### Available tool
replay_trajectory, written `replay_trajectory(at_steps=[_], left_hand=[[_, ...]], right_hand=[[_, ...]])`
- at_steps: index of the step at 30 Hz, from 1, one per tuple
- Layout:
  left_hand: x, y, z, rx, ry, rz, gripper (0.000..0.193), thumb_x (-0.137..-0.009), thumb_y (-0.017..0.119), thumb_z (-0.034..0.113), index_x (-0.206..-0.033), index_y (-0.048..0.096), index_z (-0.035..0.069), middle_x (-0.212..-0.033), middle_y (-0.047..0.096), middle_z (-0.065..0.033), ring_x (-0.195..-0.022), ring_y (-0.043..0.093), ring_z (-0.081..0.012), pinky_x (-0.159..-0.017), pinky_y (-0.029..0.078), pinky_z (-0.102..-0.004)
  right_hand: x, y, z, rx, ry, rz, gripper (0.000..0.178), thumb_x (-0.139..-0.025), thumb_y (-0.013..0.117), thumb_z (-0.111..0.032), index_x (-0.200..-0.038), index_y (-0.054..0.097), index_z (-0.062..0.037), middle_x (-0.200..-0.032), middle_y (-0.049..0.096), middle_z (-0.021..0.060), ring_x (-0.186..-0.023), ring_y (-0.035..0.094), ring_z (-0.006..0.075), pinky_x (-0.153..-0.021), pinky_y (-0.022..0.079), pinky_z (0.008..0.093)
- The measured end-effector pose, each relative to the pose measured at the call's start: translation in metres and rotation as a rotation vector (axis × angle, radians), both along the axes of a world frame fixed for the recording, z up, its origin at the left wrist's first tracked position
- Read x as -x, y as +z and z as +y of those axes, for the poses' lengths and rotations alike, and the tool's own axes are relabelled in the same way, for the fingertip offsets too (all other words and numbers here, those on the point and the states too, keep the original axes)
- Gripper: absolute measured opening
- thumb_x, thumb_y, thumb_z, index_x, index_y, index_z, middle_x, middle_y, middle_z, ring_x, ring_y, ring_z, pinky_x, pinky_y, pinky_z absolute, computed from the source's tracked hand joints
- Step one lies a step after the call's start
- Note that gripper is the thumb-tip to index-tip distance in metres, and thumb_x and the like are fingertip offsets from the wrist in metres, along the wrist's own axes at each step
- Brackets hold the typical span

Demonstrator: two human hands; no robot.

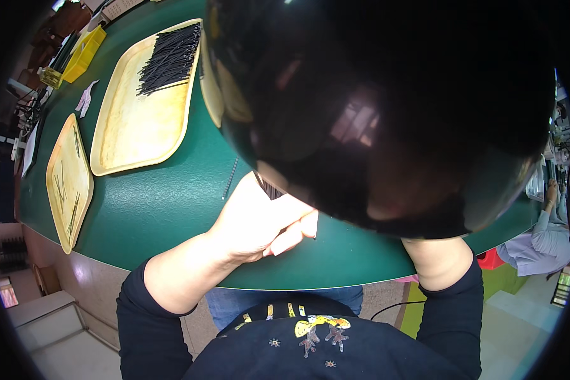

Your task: The person sorts a bundle of thin black rods by hand under a desk lamp, aligning and adjusting them.

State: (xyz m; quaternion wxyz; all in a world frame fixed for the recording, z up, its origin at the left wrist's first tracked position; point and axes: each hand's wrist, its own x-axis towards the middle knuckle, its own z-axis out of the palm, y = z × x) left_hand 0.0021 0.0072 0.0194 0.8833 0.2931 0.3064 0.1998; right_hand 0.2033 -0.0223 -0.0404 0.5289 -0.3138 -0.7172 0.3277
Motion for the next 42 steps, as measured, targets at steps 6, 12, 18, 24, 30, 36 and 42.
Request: replay_trajectory(at_steps=[6, 12, 18, 24, 30, 36, 42], left_hand=[[0.003, -0.009, -0.008, -0.228, 0.063, 0.016, 0.021, -0.076, 0.044, 0.001, -0.057, 0.052, -0.005, -0.050, 0.052, -0.0088, -0.031, 0.042, -0.0095, -0.029, 0.030, -0.0189], [-0.002, 0.000, -0.004, -0.206, 0.019, 0.080, 0.023, -0.076, 0.043, 0.002, -0.056, 0.053, -0.004, -0.046, 0.049, -0.0080, -0.032, 0.043, -0.0096, -0.030, 0.031, -0.0190], [0.000, -0.006, -0.005, -0.315, -0.025, 0.060, 0.027, -0.078, 0.043, 0.005, -0.054, 0.053, -0.004, -0.044, 0.048, -0.0073, -0.032, 0.042, -0.0095, -0.031, 0.031, -0.0190], [-0.001, -0.009, -0.009, -0.287, -0.011, -0.027, 0.028, -0.079, 0.041, 0.006, -0.058, 0.054, -0.006, -0.048, 0.051, -0.0094, -0.034, 0.046, -0.0121, -0.033, 0.036, -0.0195], [-0.010, -0.004, -0.015, -0.168, -0.009, 0.029, 0.023, -0.082, 0.042, 0.009, -0.071, 0.056, -0.006, -0.055, 0.056, -0.0123, -0.038, 0.050, -0.0140, -0.038, 0.042, -0.0211], [-0.003, -0.012, -0.010, -0.309, -0.196, 0.052, 0.020, -0.080, 0.046, 0.012, -0.072, 0.058, -0.001, -0.050, 0.053, -0.0052, -0.037, 0.043, -0.0062, -0.037, 0.034, -0.0192], [0.001, -0.009, -0.014, -0.137, 0.150, -0.056, 0.019, -0.074, 0.054, 0.006, -0.058, 0.054, -0.005, -0.047, 0.046, -0.0048, -0.038, 0.038, -0.0061, -0.037, 0.027, -0.0185]], right_hand=[[0.004, 0.008, 0.002, 0.352, 0.295, 0.657, 0.021, -0.059, 0.063, 0.002, -0.078, 0.058, 0.0041, -0.082, 0.059, 0.0136, -0.068, 0.059, 0.0183, -0.065, 0.047, 0.0269], [0.005, 0.012, -0.003, 0.125, 0.159, 0.109, 0.024, -0.059, 0.064, 0.001, -0.081, 0.057, 0.0049, -0.084, 0.059, 0.0132, -0.072, 0.059, 0.0173, -0.066, 0.047, 0.0264], [0.012, 0.004, 0.001, -0.144, -0.151, 0.148, 0.013, -0.067, 0.060, -0.011, -0.076, 0.059, -0.0006, -0.082, 0.059, 0.0092, -0.070, 0.058, 0.0174, -0.065, 0.046, 0.0259], [0.016, 0.005, 0.006, -0.148, -0.123, -0.006, 0.012, -0.067, 0.060, -0.011, -0.075, 0.059, -0.0014, -0.081, 0.059, 0.0089, -0.069, 0.058, 0.0182, -0.065, 0.046, 0.0261], [0.014, 0.007, 0.006, -0.154, -0.097, -0.161, 0.011, -0.068, 0.060, -0.011, -0.074, 0.059, -0.0022, -0.080, 0.059, 0.0086, -0.069, 0.058, 0.0191, -0.064, 0.046, 0.0263], [0.014, 0.009, 0.005, -0.158, -0.078, -0.320, 0.010, -0.068, 0.060, -0.011, -0.073, 0.059, -0.0030, -0.078, 0.059, 0.0084, -0.068, 0.058, 0.0199, -0.064, 0.046, 0.0264], [0.010, 0.011, 0.011, -0.163, -0.056, -0.478, 0.009, -0.068, 0.060, -0.011, -0.072, 0.059, -0.0038, -0.077, 0.059, 0.0081, -0.067, 0.058, 0.0207, -0.064, 0.046, 0.0266]])
